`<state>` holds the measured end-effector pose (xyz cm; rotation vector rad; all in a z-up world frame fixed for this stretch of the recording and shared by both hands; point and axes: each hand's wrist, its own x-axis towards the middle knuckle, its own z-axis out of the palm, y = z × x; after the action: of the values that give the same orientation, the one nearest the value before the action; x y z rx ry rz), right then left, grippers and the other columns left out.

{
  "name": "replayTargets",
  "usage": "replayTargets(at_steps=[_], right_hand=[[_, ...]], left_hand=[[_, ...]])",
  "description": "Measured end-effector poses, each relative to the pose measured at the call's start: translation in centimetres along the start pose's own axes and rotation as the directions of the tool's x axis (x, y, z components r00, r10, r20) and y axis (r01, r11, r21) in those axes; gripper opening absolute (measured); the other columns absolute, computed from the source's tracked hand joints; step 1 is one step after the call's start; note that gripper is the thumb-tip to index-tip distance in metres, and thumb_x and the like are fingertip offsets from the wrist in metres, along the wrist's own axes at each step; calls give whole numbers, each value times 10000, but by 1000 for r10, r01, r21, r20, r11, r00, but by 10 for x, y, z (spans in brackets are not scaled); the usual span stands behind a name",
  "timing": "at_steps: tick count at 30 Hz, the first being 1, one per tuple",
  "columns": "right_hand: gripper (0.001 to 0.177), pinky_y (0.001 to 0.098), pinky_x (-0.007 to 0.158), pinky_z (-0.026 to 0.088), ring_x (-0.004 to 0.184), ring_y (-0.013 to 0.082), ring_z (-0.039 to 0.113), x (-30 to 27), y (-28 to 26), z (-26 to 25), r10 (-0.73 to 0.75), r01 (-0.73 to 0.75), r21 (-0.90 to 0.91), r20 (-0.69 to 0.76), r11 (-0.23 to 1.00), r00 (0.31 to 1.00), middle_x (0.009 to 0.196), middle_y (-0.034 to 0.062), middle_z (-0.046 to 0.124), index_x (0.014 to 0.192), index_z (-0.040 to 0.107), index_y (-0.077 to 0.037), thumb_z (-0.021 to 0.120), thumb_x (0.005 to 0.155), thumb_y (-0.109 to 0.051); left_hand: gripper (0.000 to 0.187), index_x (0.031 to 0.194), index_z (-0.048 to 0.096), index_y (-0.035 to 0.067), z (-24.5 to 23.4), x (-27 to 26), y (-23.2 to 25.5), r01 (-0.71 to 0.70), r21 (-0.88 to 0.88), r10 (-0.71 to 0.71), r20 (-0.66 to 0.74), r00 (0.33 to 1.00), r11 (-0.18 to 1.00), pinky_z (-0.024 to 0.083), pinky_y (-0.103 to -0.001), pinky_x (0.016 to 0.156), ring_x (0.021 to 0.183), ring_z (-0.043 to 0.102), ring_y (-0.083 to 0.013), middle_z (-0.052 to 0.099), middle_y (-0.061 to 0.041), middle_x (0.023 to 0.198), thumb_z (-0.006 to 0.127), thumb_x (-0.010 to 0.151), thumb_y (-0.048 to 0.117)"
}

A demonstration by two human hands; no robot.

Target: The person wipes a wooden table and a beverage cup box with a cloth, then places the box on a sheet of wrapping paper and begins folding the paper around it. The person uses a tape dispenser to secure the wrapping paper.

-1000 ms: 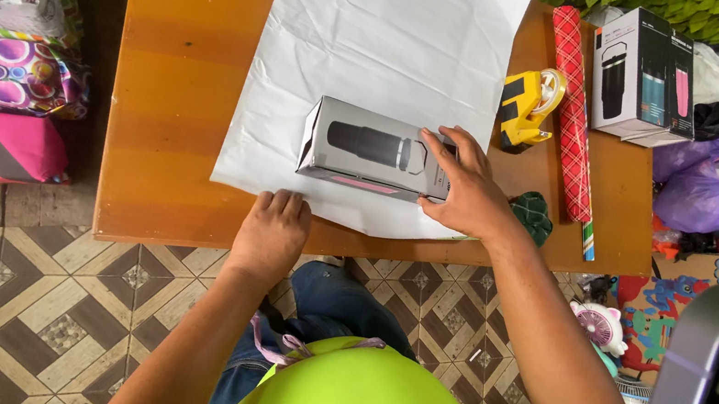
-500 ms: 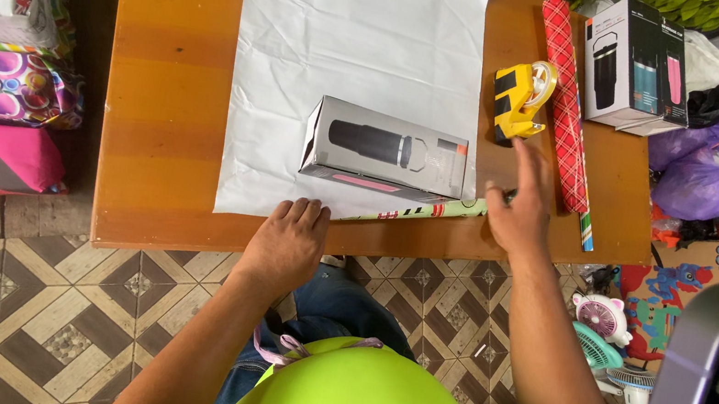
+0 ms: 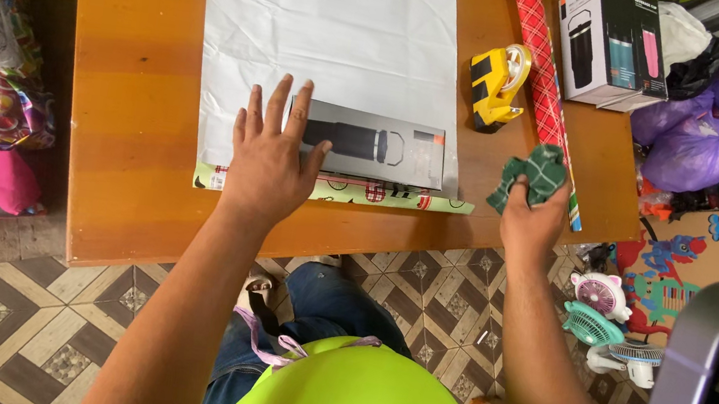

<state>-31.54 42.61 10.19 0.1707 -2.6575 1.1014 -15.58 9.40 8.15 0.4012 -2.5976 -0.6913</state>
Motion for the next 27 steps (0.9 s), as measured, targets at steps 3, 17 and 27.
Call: replayTargets(at_steps=[3, 17, 27], right_hand=[[524, 367, 899, 625, 1072, 212, 698, -12, -58, 31, -77, 68, 73, 124, 995, 989, 1284, 97, 650, 1460, 447, -82, 676, 993, -140], [621, 412, 785, 627, 1108, 338, 620, -17, -78, 102, -380, 464, -199, 349, 863, 857, 1251, 172, 514, 1478, 481, -275, 760, 928, -206], [716, 494, 947, 552, 1131, 363, 602, -78, -126, 126, -565, 647, -35, 455, 761, 689, 1244, 193, 534, 1504, 428, -183, 784, 883, -211]], left_hand=[[688, 1546, 382, 81, 9, 9, -4, 100, -74, -85, 186, 979, 992, 426, -535, 1055, 1344, 457, -473, 302, -153, 1615, 651, 972, 349], [711, 1578, 316, 137, 1, -11, 10, 247, -122, -198, 318, 927, 961, 580, -483, 854, 1136, 628, -428, 256, -99, 1655, 595, 983, 409], [644, 1638, 208, 102, 9, -22, 0, 166, -231, -100, 273, 957, 959, 549, -469, 968, 1249, 584, -431, 180, -125, 1706, 386, 1034, 239]])
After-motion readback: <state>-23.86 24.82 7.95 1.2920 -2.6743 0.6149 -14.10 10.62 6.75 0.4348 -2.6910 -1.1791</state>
